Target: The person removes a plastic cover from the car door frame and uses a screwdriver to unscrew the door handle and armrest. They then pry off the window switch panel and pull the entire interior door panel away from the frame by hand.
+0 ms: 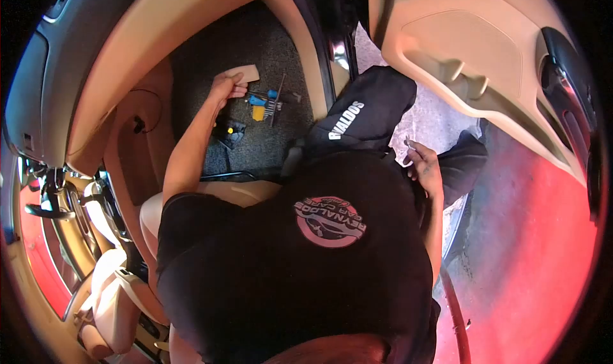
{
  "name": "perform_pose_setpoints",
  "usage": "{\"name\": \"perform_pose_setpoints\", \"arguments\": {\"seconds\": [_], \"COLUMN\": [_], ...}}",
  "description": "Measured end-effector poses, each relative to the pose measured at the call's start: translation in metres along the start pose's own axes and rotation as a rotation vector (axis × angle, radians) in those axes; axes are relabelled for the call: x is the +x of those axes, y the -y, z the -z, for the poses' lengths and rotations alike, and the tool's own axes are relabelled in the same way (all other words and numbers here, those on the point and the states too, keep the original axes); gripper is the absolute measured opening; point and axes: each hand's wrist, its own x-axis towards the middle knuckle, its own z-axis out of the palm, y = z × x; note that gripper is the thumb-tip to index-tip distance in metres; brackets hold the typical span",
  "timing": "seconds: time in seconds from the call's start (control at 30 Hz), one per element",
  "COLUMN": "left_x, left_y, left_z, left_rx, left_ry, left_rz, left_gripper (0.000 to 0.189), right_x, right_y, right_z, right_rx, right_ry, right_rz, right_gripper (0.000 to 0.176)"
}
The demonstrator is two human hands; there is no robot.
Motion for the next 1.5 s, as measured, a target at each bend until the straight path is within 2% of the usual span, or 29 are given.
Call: {"name": "perform_pose_setpoints", "arguments": {"seconds": [0.03, 0.1, 0.13, 0.17, 0.2, 0.23, 0.27, 0.3, 0.43, 0.5, 0.53, 0.6, 0.63, 0.7, 0.73, 0.77, 0.8, 0.83, 0.9, 0.93, 1.07, 1.13, 1.17, 1.23, 1.3, 1.37, 1.43, 1.5], "left_x": [0.011, 0.056, 0.071, 0.049, 0.051, 0.053, 0.06, 0.063, 0.083, 0.104, 0.093, 0.042, 0.047, 0.063, 0.044, 0.024, 0.009, -0.005, -0.048, -0.067, -0.142, -0.18, -0.198, -0.222, -0.239, -0.261, -0.272, -0.282], "left_y": [0.019, 0.073, 0.082, 0.062, 0.06, 0.059, 0.065, 0.067, 0.085, 0.094, 0.072, 0.045, 0.05, 0.06, 0.037, 0.016, -0.004, -0.024, -0.057, -0.071, -0.136, -0.175, -0.196, -0.238, -0.272, -0.308, -0.327, -0.344], "left_z": [0.013, 0.047, 0.047, 0.022, 0.022, 0.021, 0.031, 0.028, 0.046, 0.061, 0.05, 0.037, 0.045, 0.05, 0.029, 0.003, -0.023, -0.054, -0.127, -0.159, -0.265, -0.299, -0.31, -0.326, -0.338, -0.348, -0.354, -0.365], "left_rx": [-0.064, -0.153, -0.214, -0.265, -0.244, -0.146, -0.169, -0.023, 0.033, 0.139, 0.137, 0.416, 0.409, 0.986, 0.835, 0.828, 0.84, 0.853, 0.777, 0.779, 0.611, 0.526, 0.52, 0.499, 0.45, 0.437, 0.422, 0.48], "left_ry": [-0.065, 0.109, 0.14, 0.071, 0.118, 0.094, 0.231, 0.028, -0.067, -0.147, -0.143, -0.365, -0.383, -0.723, -0.573, -0.573, -0.403, -0.225, -0.031, 0.042, 0.308, 0.304, 0.283, 0.139, 0.048, 0.016, -0.02, 0.025], "left_rz": [0.053, -0.127, -0.069, -0.156, -0.142, -0.104, -0.09, -0.027, -0.023, -0.072, -0.102, -0.092, -0.106, -0.843, -0.721, -0.739, -0.792, -0.846, -1.02, -1.086, -1.429, -1.605, -1.661, -1.916, -1.946, -1.972, -2.001, -1.879], "left_gripper": [0.032, 0.035, 0.037, 0.031, 0.031, 0.032, 0.035, 0.031, 0.023, 0.032, 0.032, 0.04, 0.04, 0.042, 0.03, 0.03, 0.024, 0.019, 0.016, 0.016, 0.013, 0.015, 0.016, 0.022, 0.03, 0.034, 0.039, 0.044], "right_x": [-0.001, 0.003, 0.003, 0.013, 0.014, 0.009, 0.003, 0.0, -0.006, -0.013, -0.013, -0.017, -0.019, -0.022, -0.021, -0.022, -0.022, -0.023, -0.025, -0.027, -0.045, -0.048, -0.051, -0.063, -0.071, -0.068, -0.066, -0.064], "right_y": [-0.001, -0.009, -0.012, -0.032, -0.039, -0.029, -0.019, -0.014, 0.008, 0.013, 0.009, 0.008, 0.012, 0.018, 0.014, 0.012, 0.013, 0.015, 0.022, 0.031, 0.07, 0.081, 0.088, 0.104, 0.118, 0.121, 0.121, 0.122], "right_z": [0.001, 0.003, 0.004, 0.01, 0.009, 0.01, 0.01, 0.01, 0.029, 0.038, 0.042, 0.048, 0.05, 0.06, 0.065, 0.071, 0.076, 0.082, 0.091, 0.095, 0.122, 0.134, 0.141, 0.151, 0.156, 0.164, 0.167, 0.171], "right_rx": [-0.014, -0.059, -0.089, -0.18, -0.211, -0.188, -0.116, -0.078, 0.021, 0.08, 0.092, 0.171, 0.248, 0.281, 0.348, 0.415, 0.493, 0.497, 0.618, 0.67, 0.662, 0.677, 0.685, 0.551, 0.565, 0.397, 0.395, 0.346], "right_ry": [0.006, -0.043, -0.102, -0.139, -0.178, -0.17, -0.182, -0.183, -0.24, -0.247, -0.274, -0.334, -0.38, -0.42, -0.494, -0.571, -0.617, -0.645, -0.74, -0.773, -0.927, -1.007, -1.019, -1.128, -1.171, -1.291, -1.323, -1.329], "right_rz": [-0.026, 0.101, 0.144, 0.279, 0.373, 0.3, 0.226, 0.181, 0.179, 0.154, 0.181, 0.218, 0.234, 0.265, 0.276, 0.285, 0.304, 0.316, 0.363, 0.415, 0.53, 0.697, 0.703, 0.83, 0.816, 0.884, 0.88, 0.83], "right_gripper": [0.033, 0.035, 0.036, 0.037, 0.039, 0.039, 0.039, 0.04, 0.041, 0.041, 0.041, 0.041, 0.04, 0.04, 0.039, 0.039, 0.037, 0.037, 0.034, 0.024, 0.024, 0.026, 0.026, 0.028, 0.029, 0.029, 0.029, 0.024]}}
